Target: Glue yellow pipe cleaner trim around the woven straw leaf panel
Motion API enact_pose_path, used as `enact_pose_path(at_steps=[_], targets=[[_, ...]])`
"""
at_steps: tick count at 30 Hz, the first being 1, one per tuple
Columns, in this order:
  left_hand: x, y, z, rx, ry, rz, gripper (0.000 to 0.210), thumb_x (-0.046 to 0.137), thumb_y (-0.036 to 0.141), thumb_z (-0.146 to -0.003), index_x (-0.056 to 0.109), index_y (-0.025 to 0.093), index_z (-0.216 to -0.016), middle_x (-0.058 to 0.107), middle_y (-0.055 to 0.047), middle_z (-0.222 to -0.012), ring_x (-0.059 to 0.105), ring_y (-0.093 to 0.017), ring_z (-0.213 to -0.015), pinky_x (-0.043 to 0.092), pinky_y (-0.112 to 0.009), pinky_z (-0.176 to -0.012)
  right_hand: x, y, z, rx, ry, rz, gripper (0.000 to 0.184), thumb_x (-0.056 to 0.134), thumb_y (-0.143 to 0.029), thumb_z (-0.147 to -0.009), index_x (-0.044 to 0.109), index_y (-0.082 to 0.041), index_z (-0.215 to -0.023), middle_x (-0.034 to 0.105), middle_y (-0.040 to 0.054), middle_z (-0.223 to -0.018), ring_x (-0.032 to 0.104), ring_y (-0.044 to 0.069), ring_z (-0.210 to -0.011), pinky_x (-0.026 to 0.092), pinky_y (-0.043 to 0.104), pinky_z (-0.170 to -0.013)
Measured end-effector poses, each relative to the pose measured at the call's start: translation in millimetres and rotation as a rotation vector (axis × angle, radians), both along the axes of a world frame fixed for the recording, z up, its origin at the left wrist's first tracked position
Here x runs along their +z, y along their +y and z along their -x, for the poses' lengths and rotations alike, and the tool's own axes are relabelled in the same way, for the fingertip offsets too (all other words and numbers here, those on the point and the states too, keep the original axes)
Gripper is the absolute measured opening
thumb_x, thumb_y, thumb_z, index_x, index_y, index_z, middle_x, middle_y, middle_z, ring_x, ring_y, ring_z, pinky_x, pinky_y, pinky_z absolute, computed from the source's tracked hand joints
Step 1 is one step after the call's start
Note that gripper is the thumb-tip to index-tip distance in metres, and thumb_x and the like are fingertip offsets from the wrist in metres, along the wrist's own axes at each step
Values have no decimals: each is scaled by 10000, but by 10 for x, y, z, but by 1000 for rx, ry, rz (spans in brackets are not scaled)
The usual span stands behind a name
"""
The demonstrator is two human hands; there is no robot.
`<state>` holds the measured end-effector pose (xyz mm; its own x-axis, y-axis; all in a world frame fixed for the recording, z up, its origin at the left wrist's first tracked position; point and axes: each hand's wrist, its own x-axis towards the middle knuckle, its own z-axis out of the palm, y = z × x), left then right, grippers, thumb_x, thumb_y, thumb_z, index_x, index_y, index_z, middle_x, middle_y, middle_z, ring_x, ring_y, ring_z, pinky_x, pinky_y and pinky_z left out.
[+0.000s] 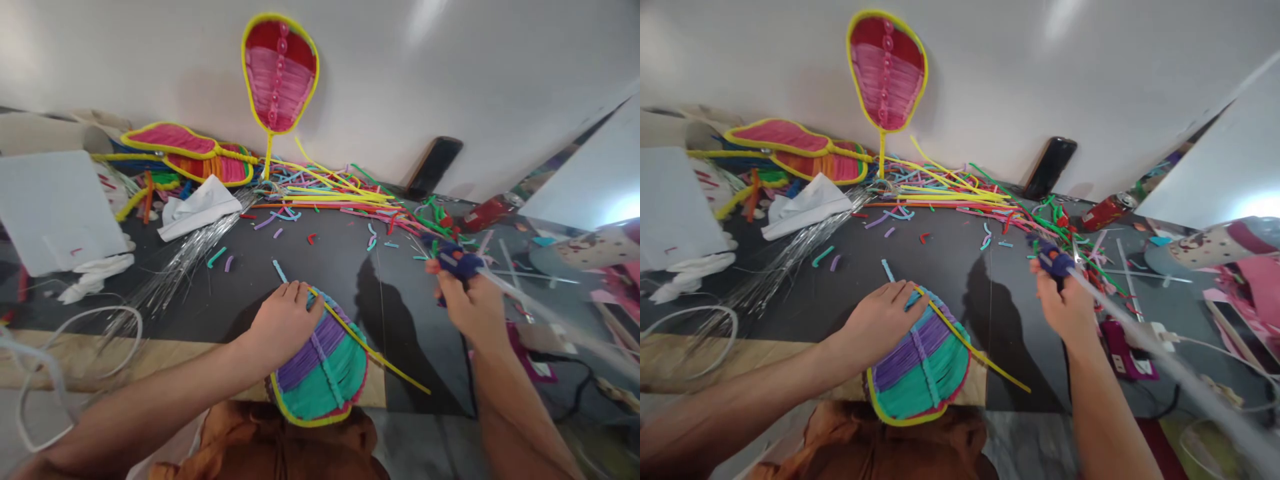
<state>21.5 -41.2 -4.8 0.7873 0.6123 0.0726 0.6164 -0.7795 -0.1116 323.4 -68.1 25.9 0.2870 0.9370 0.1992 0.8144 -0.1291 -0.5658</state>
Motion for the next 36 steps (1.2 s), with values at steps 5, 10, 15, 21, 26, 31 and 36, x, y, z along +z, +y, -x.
enact_pose_path(at_steps=[5,10,15,21,26,31,36], targets=[[18,10,-16,3,-4,35,271,571,130,-844,641,100,-1104,671,-218,-1068,654,-305,-990,522,-425,-841,-73,-75,566,290,535,268,410,398,-532,-912,551,-177,-777,615,26,-702,492,90,-442,418,227,-420],[28,11,-26,16,-16,70,270,560,124,-852,645,101,-1107,661,-223,-1096,644,-308,-1014,516,-433,-853,-309,-79,742,378,532,433,472,369,-585,-906,511,-186,-699,515,-18,-585,509,107,-496,427,217,-455],[14,-2,-15,15,-36,78,264,549,122,-861,642,97,-1107,652,-232,-1116,633,-303,-1029,498,-441,-865,-395,-67,776,360,512,426,447,383,-598,-895,487,-204,-713,494,-29,-591,493,111,-488,421,225,-451],[-3,-8,-17,24,-30,64,259,554,124,-856,644,105,-1098,653,-219,-1128,629,-306,-1039,490,-434,-872,-420,-67,814,373,544,422,403,388,-584,-901,517,-202,-911,480,-41,-581,478,129,-472,425,255,-462],[-9,-8,-17,23,-36,54,262,559,126,-852,646,108,-1099,662,-213,-1104,634,-293,-1021,485,-431,-871,-463,-83,785,373,517,412,429,394,-585,-901,509,-193,-1031,489,-37,-586,487,141,-473,421,267,-458],[-11,-8,-18,18,-41,37,262,554,130,-851,647,115,-1096,660,-210,-1105,634,-290,-1010,480,-427,-865,-467,-95,776,347,477,383,417,410,-582,-895,507,-198,-1024,500,-40,-570,498,146,-467,427,270,-457],[-11,-9,-18,20,-41,38,253,549,140,-856,651,117,-1086,665,-202,-1097,635,-301,-1009,491,-422,-852,-441,-99,765,374,435,402,404,370,-588,-904,497,-223,-790,483,-30,-533,490,143,-465,413,266,-452]])
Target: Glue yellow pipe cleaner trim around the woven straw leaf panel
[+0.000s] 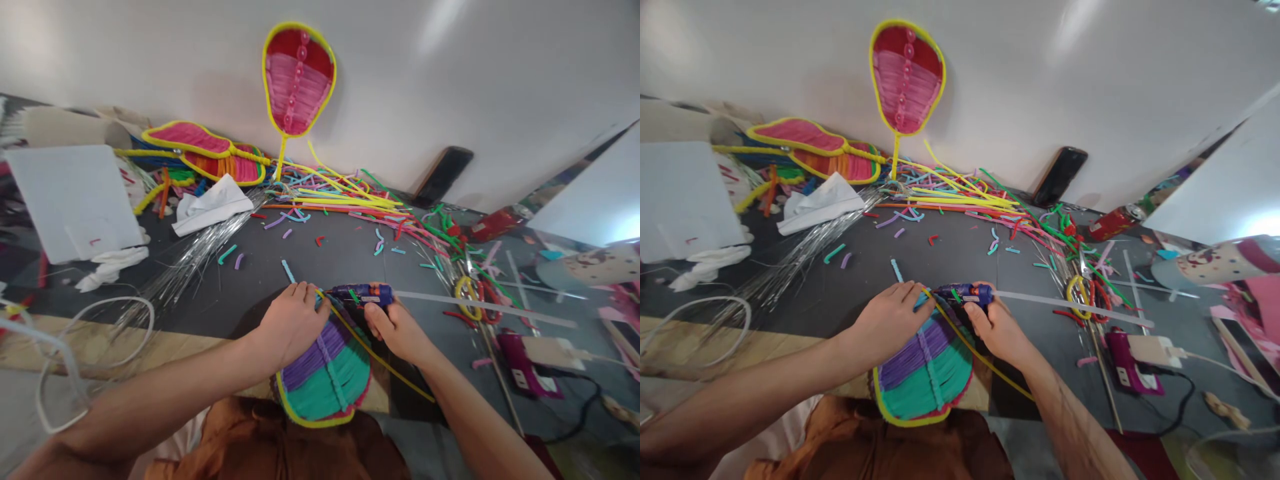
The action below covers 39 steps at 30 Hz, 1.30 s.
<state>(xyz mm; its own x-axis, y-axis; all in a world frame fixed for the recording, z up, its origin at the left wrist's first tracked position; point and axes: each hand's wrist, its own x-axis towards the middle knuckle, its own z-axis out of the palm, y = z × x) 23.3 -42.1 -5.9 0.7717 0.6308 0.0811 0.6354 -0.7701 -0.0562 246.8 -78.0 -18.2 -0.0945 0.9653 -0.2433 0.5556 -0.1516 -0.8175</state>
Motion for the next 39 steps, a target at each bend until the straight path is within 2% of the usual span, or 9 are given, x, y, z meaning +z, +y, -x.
enact_pose_path(at_steps=[14,22,25,27,30,33,35,37,39], targets=[[6,-1,-2,0,-2,-9,257,571,136,-841,654,116,-1083,676,-195,-1070,644,-290,-997,499,-420,-857,24,-25,0,-6,-2,-9,379,370,-562,-912,468,-216,-792,486,-35,-542,493,134,-469,419,259,-460],[3,-6,3,-2,-7,-24,253,577,137,-837,641,116,-1081,675,-192,-1068,649,-289,-995,521,-411,-833,44,-52,-37,-2,-10,-18,425,391,-535,-917,459,-165,-1116,498,-46,-585,504,141,-477,433,260,-462],[-2,-4,-5,20,-13,-18,226,571,124,-833,630,98,-1050,680,-183,-1036,655,-281,-967,538,-389,-788,82,-36,-114,-25,-58,-67,410,375,-513,-929,450,-171,-1142,529,-32,-624,537,148,-498,463,267,-494],[-9,-2,-11,32,-12,-15,225,562,104,-831,625,69,-1044,681,-190,-1029,656,-280,-967,540,-387,-795,113,7,-228,-55,-188,-179,389,370,-489,-928,467,-170,-1129,591,15,-708,591,174,-574,491,294,-560],[-23,-1,-16,38,-18,-6,198,562,96,-833,642,38,-1005,684,-209,-1037,656,-284,-986,529,-401,-842,127,122,-529,-147,-549,-412,411,437,-450,-888,479,-161,-1177,642,127,-986,644,256,-811,504,366,-697],[-33,1,-15,32,-30,-5,192,582,127,-837,660,27,-982,685,-219,-1043,652,-298,-1001,531,-409,-843,88,237,-931,-179,-844,-470,425,468,-368,-868,475,-163,-1240,624,157,-1107,620,301,-947,493,411,-776],[-40,2,-13,28,-31,-13,222,594,138,-835,660,17,-1008,687,-219,-1041,654,-305,-998,535,-413,-838,73,267,-1151,-166,-997,-447,449,471,-309,-860,460,-148,-1280,633,163,-1082,607,316,-955,481,450,-804],[-47,3,-11,27,-25,-26,262,601,142,-833,654,4,-1049,687,-221,-1050,656,-309,-995,536,-416,-843,100,244,-1227,-137,-1113,-465,453,464,-201,-833,475,-129,-1280,622,188,-1105,582,335,-992,456,497,-839],[-53,2,-8,27,-15,-37,291,601,141,-834,646,-4,-1082,683,-223,-1068,654,-309,-1004,533,-415,-855,165,176,-1099,-163,-1155,-550,443,442,-112,-811,517,-139,-1247,583,200,-1199,532,348,-1083,426,521,-879]])
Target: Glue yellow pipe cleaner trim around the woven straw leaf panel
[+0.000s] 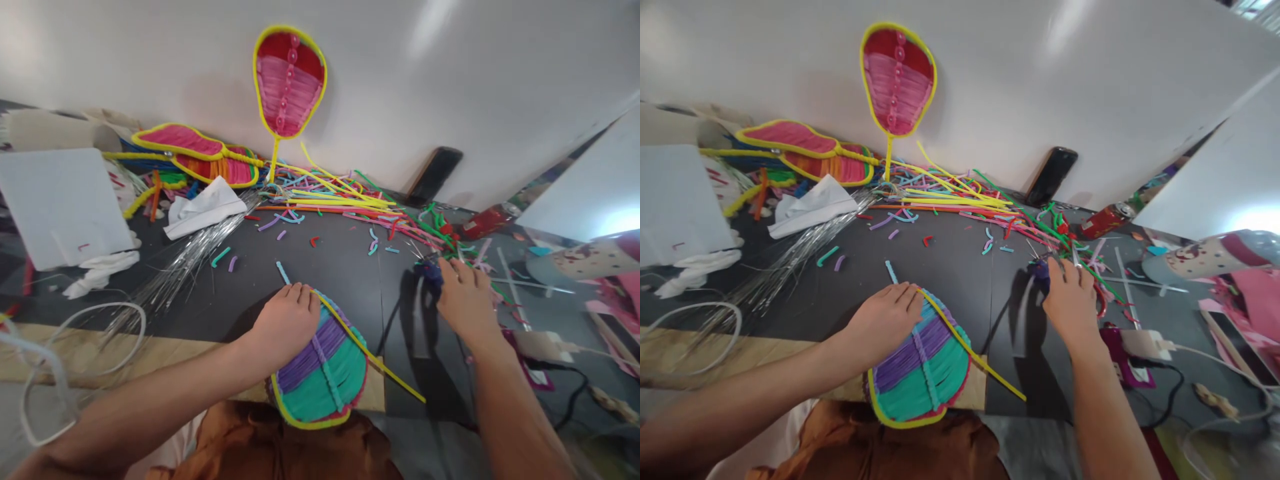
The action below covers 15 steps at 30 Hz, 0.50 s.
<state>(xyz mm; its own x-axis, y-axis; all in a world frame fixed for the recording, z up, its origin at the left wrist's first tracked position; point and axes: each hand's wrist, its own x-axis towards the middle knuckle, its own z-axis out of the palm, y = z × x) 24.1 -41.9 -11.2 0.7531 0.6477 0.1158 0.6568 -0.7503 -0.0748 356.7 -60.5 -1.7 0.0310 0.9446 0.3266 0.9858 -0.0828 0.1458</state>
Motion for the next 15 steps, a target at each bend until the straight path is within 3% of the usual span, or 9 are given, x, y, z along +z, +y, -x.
enact_pose_path(at_steps=[1,3,6,8,15], targets=[[-1,-1,2,-3,7,-2,297,597,138,-836,643,-6,-1092,680,-226,-1077,652,-308,-1010,531,-414,-859,35,-44,139,43,24,-36,410,433,-97,-818,547,-145,-1209,591,188,-1193,533,334,-1080,421,508,-892],[3,-3,5,-14,20,0,304,587,130,-840,636,-11,-1105,672,-234,-1093,648,-304,-1022,527,-415,-867,82,-134,521,203,206,-28,263,435,-161,-879,604,-157,-1080,668,131,-984,591,265,-932,459,413,-836],[15,-3,7,-19,34,6,299,578,117,-841,632,-9,-1106,669,-236,-1100,645,-300,-1031,525,-415,-866,55,-217,1119,404,378,225,153,515,-278,-901,639,-197,-865,685,55,-806,615,198,-799,456,295,-711],[14,1,7,-15,45,-1,298,581,118,-839,634,-5,-1105,671,-231,-1101,644,-301,-1033,527,-412,-861,-13,-219,1381,417,346,322,133,554,-272,-887,640,-198,-817,688,37,-775,620,185,-761,426,274,-663],[-22,-3,30,-40,54,-49,339,578,172,-853,633,-3,-1138,672,-219,-1116,641,-300,-1040,521,-401,-884,-176,-164,1465,379,296,251,80,588,-195,-844,621,-192,-772,682,6,-729,618,161,-673,367,269,-601]])
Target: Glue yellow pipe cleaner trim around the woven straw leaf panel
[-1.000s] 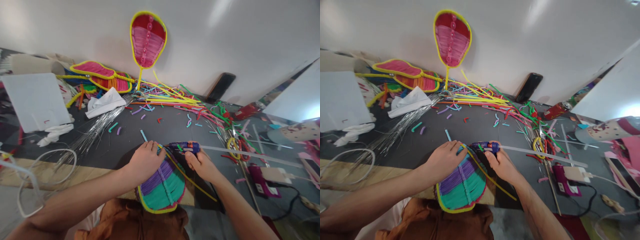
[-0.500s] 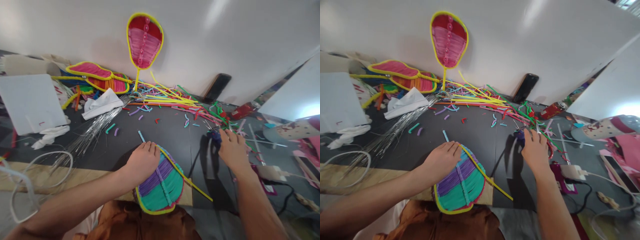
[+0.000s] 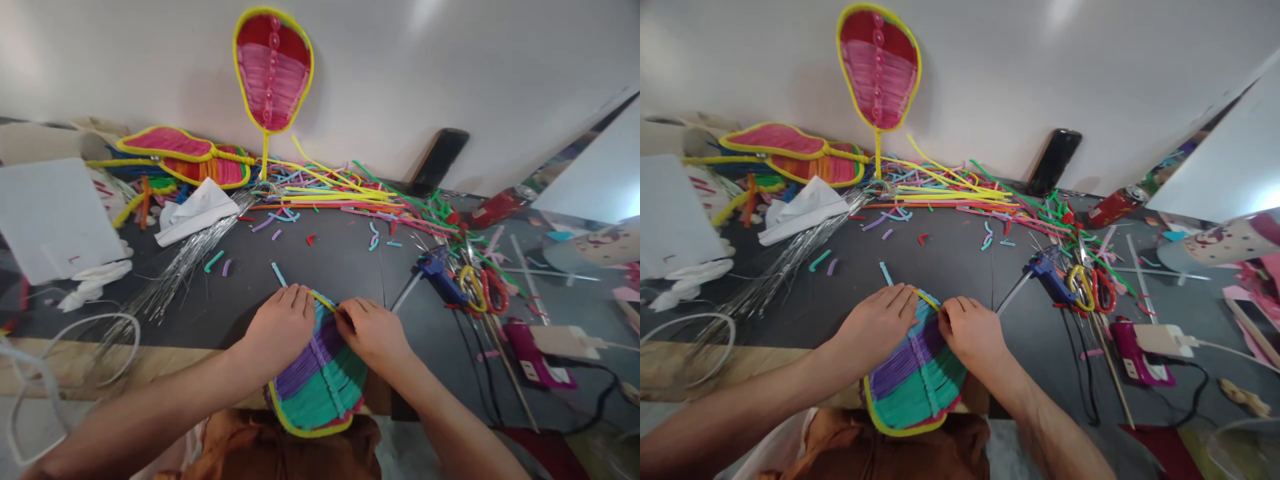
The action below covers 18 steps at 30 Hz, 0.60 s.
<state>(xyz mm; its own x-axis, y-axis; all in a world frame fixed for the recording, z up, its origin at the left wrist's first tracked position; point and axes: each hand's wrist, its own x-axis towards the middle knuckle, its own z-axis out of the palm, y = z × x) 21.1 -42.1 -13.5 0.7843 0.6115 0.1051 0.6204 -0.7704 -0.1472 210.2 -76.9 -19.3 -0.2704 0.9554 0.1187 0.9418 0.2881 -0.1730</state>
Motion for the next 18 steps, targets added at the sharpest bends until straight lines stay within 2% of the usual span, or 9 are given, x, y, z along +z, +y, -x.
enact_pose_path(at_steps=[4,8,18], targets=[[4,-1,8,-17,-4,-19,345,561,173,-858,627,-1,-1149,672,-211,-1122,643,-291,-1033,519,-394,-874,-35,-10,-4,25,5,-85,99,573,-158,-820,604,-190,-732,653,0,-677,603,158,-640,352,270,-583],[2,6,11,-29,-11,-33,345,541,162,-864,622,-7,-1154,674,-211,-1118,643,-289,-1027,516,-398,-867,-65,9,-4,0,69,-108,117,546,-147,-827,587,-193,-729,647,-4,-674,594,143,-630,353,256,-583],[35,-12,-43,36,37,-28,338,500,142,-884,611,19,-1179,662,-198,-1116,635,-282,-992,513,-393,-838,-65,54,-17,-58,81,-7,133,509,-183,-871,592,-195,-769,676,24,-724,615,163,-663,387,264,-593]])
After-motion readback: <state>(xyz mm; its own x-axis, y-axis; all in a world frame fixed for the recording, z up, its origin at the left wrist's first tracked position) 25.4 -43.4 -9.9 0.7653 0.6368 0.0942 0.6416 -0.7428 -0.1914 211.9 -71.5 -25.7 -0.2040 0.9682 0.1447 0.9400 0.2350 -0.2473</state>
